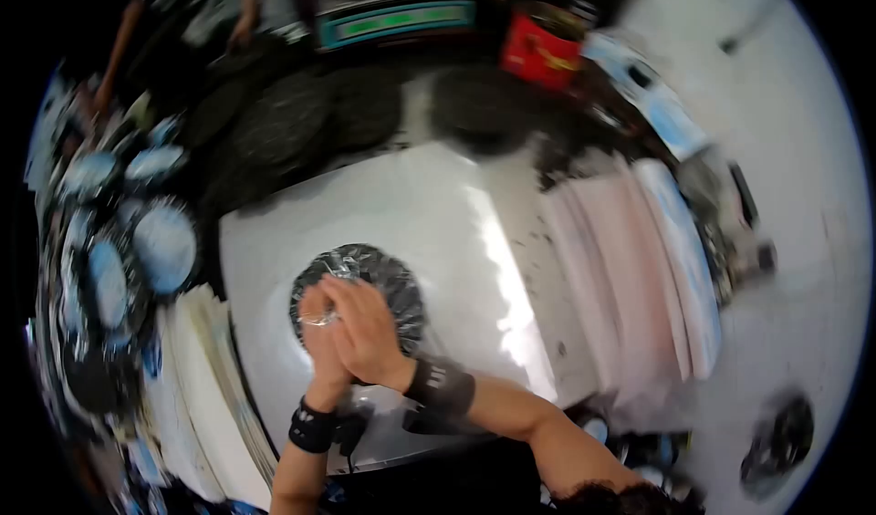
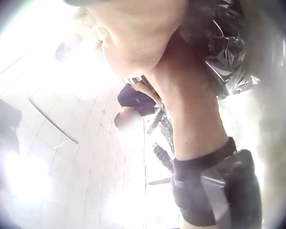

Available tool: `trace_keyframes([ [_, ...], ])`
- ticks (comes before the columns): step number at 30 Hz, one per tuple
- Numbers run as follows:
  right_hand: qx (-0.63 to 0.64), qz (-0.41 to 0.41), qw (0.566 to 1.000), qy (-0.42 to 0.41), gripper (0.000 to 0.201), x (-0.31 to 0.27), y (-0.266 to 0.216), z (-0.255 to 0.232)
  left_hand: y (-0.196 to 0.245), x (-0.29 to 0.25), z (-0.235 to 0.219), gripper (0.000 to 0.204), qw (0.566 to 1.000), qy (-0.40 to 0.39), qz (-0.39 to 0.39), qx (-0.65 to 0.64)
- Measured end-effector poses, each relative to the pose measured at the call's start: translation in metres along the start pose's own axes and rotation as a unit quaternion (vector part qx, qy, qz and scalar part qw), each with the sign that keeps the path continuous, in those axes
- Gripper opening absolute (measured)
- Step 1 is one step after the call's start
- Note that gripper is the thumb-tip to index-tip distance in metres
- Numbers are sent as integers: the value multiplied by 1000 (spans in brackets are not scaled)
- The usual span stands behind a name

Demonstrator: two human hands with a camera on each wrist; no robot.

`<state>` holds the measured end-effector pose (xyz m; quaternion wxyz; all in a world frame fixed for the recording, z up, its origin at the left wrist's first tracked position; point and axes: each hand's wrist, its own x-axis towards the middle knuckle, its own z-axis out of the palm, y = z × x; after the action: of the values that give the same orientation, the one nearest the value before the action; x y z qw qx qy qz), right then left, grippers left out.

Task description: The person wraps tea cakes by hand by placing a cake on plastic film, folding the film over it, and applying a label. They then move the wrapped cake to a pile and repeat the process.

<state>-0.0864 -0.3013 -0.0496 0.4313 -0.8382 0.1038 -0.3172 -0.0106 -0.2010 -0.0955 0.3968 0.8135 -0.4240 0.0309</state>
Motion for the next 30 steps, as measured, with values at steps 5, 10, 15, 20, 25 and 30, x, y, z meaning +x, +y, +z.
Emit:
trace_keyframes([
  [5,-189,-4,980,-54,53,-41,-2,-27,34,19,-22,76,981,-132,103,97],
  [10,-214,115,940,-238,22,16,34,-37,41,11,-22,78,985,-145,75,51],
  [15,44,158,985,-59,22,-32,21,-189,45,9,-5,68,972,-135,89,168],
  [20,-512,462,706,165,56,-234,85,-420,52,9,-6,63,970,-126,93,185],
  [25,-523,345,760,173,62,-266,69,-412,49,13,-2,60,967,-112,108,200],
  [30,-612,315,719,92,48,-329,69,-517,44,8,-6,61,960,-125,125,216],
])
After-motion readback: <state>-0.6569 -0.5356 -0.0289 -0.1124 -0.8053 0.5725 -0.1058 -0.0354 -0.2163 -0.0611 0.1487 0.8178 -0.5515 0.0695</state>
